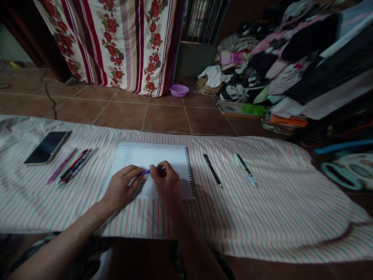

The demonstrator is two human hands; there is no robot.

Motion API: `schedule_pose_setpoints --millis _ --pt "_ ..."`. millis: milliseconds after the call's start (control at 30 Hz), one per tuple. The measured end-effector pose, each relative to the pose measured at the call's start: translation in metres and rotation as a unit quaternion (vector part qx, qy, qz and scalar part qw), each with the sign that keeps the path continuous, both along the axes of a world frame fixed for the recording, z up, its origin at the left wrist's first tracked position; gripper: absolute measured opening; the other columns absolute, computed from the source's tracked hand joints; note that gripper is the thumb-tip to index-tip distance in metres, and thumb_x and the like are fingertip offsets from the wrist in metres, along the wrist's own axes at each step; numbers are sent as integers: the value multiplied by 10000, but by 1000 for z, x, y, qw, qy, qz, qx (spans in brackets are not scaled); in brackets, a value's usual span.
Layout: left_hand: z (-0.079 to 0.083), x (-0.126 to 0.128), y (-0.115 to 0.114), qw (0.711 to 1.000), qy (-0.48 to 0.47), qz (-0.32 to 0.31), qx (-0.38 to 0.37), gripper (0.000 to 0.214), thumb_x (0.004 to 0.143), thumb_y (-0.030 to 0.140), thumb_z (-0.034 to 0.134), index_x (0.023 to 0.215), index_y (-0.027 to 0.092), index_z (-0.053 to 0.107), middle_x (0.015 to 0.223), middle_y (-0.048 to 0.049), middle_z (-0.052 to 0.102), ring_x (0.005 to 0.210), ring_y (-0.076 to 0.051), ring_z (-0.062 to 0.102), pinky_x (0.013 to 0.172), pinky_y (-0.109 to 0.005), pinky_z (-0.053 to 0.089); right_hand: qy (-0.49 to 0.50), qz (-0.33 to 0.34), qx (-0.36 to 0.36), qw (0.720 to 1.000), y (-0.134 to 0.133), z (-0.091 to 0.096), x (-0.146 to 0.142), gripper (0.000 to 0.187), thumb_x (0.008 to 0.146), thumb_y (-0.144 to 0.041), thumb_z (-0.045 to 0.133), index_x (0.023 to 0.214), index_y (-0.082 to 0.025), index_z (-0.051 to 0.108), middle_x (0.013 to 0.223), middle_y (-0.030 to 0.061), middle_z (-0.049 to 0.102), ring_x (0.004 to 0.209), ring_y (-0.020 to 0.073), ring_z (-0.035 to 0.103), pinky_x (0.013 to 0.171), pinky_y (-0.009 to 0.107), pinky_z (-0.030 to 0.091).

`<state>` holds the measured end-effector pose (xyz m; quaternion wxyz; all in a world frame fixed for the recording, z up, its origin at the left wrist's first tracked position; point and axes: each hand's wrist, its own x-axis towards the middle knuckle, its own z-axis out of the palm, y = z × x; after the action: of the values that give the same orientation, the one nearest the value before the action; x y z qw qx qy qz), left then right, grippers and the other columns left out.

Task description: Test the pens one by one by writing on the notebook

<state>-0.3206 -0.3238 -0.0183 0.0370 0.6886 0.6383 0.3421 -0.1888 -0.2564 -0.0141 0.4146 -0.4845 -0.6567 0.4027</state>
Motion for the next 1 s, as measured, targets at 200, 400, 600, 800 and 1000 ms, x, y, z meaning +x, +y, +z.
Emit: schedule_pose_setpoints --millis 200,400,600,800,1000 --pt "1 4 -1 1000 10 3 10 206 876 215 444 977 151 612 862 -75 643 781 -178 596 706 -306 492 10 2 -39 999 -3 5 0 388 720 -557 566 552 -229 445 431 -40 514 417 111 478 469 237 396" --pt "2 3 0 991 -134 18 -7 136 833 180 497 905 186 612 801 -32 627 747 -149 588 680 -267 468 87 49 -80 992 -3 10 3 408 739 -602 521 769 -196 553 606 9 620 519 124 543 453 229 383" --pt "3 1 3 973 -218 35 -63 146 818 227 511 868 168 635 733 -25 618 664 -140 552 623 -263 437 175 113 -130 969 5 11 9 443 765 -483 566 1107 -203 572 1010 76 650 726 147 568 451 218 362" --pt "2 4 2 961 -265 19 -75 151 806 240 521 858 170 644 711 -13 607 655 -133 534 616 -254 422 220 137 -162 952 8 11 8 374 768 -387 599 1110 -236 602 1096 64 658 697 127 508 451 226 311" --pt "3 7 3 963 -260 11 -73 133 805 220 518 845 175 636 703 -6 599 659 -131 534 615 -252 422 234 124 -185 947 8 10 7 276 721 -334 652 976 -231 660 944 33 705 545 82 415 485 236 303"
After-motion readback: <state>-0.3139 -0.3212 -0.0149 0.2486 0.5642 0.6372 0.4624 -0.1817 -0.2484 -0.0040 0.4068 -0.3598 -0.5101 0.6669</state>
